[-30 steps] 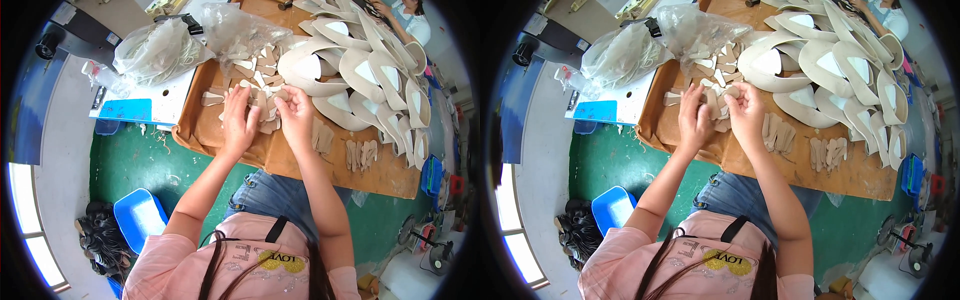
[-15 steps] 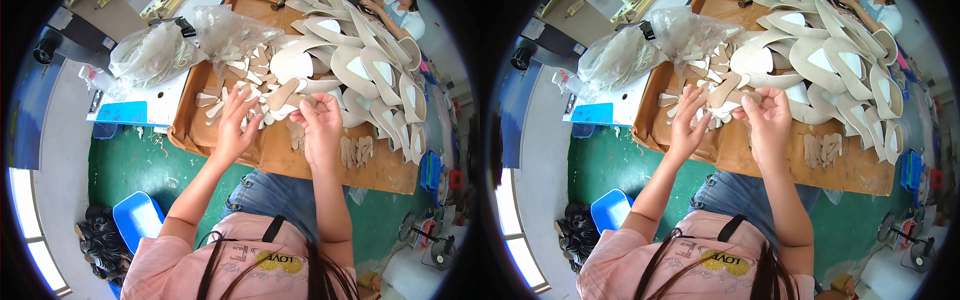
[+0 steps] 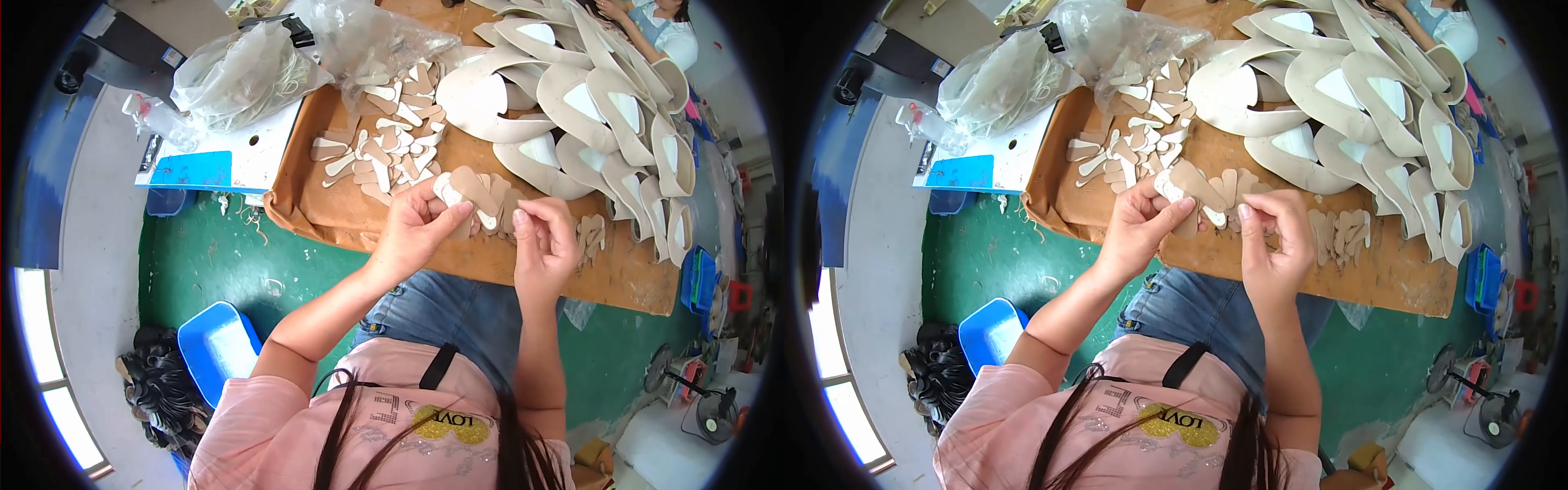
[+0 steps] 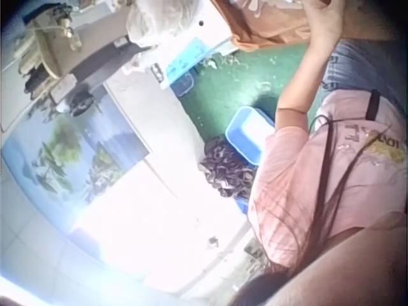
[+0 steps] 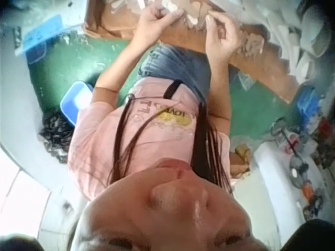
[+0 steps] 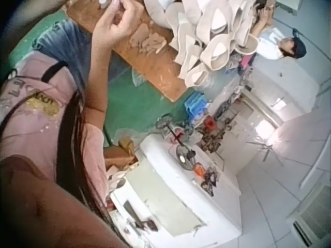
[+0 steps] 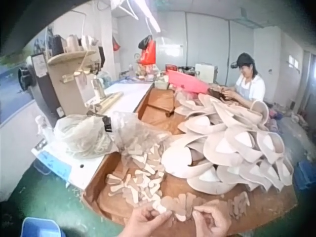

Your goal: The recorder is sorting and inspecting small leather or fabric components used in shoe manufacturing.

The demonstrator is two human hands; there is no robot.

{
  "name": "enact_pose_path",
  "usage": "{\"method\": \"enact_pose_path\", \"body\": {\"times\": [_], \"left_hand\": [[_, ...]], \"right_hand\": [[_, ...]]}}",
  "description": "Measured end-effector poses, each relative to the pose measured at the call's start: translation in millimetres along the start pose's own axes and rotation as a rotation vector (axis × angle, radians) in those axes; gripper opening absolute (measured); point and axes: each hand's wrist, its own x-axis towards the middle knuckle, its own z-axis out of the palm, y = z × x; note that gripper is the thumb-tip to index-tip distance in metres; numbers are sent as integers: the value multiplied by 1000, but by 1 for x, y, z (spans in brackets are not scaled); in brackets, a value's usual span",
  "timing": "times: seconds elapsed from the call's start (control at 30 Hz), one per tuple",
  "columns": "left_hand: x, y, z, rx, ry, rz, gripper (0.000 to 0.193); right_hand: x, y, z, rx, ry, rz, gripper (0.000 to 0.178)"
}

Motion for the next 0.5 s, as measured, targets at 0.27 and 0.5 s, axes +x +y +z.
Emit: {"method": "enact_pose_path", "body": {"times": [0.27, 0.5], "left_hand": [[-2, -2, 9, -16, 14, -54, 18], [-4, -14, 4, 63, -41, -156, 20]], "right_hand": [[-8, 4, 3, -261, -183, -134, 27], [-24, 15, 1, -246, -118, -39, 16]]}}
